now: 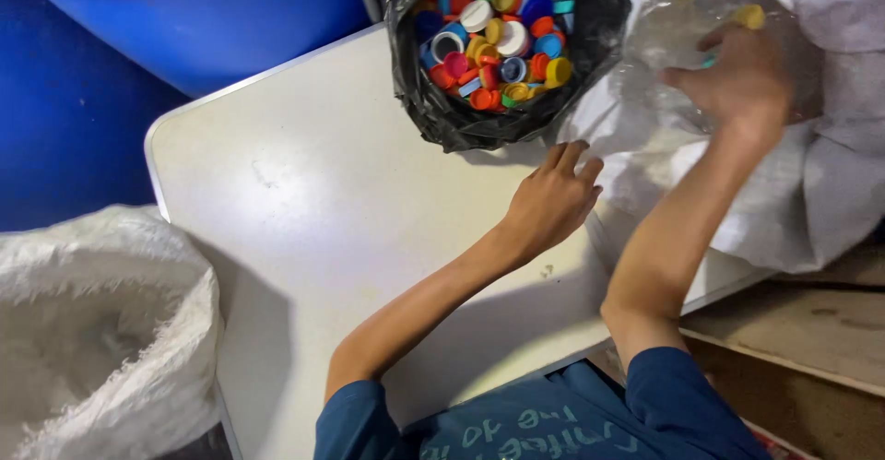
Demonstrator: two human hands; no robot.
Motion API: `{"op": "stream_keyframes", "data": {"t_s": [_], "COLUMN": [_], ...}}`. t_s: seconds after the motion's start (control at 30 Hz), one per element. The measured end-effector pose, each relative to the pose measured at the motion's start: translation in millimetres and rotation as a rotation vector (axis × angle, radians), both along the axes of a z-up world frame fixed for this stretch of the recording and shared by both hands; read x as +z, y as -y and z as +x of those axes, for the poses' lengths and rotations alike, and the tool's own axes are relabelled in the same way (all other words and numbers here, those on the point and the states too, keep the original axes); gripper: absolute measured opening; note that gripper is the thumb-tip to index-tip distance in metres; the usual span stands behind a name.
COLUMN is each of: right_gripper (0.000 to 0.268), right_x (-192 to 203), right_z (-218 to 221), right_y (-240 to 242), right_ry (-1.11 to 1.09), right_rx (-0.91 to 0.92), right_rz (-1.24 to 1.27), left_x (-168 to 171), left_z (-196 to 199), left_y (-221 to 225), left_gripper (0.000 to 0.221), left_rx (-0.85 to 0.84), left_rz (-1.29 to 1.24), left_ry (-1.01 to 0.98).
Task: The person repeatedly picks up clear plastic bottles from a white sack and unscrews the caps by hand. The removed caps are placed into a black bag filled with other colorful caps, while the empty bottles are returned to the sack. This process is repeated continuously throughout the video.
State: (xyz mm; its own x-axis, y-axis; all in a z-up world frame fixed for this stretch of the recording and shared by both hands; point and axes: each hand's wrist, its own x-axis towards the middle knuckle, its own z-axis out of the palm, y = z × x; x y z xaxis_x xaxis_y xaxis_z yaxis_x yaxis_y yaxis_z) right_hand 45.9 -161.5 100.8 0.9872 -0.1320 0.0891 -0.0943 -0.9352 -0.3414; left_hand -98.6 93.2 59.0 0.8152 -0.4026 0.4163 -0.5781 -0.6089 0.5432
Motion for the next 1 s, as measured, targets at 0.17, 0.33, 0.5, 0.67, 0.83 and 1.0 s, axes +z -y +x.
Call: {"op": "stream_keyframes", "data": {"t_s": [0.17, 0.33, 0.5, 0.67, 0.83, 1.0], "right_gripper": [0.045, 0.042, 0.032, 0.036, 0.045, 0.061], "right_x": [87, 97, 64, 14, -40, -54], "right_z": [-81, -144, -200, -261, -277, -275], "right_y": [-146, -320, -457, -551, -600, -623], "right_ry": [0.442, 0.454, 0.346, 0.23, -0.087, 0.148], "right_rx": [0.406, 0.969, 1.554, 1.82, 1.904, 1.786], "right_rz": [-0.058, 0.101, 0.309, 0.479, 0.558, 0.462], "left_x": [46, 72, 98, 74, -6, -92], "left_z": [-56, -136, -229, -291, -323, -330], "left_y": [-111, -220, -317, -378, -426, -457], "left_gripper": [0.029, 0.017, 0.018, 0.017, 0.027, 0.025], "left_rx": [0.15, 0.455, 0.989, 1.289, 1.521, 1.374], "left_rz": [0.085, 0.209, 0.408, 0.403, 0.265, 0.433], "left_ry": [0.102, 0.123, 0.317, 0.193, -0.335, -0.315]}}
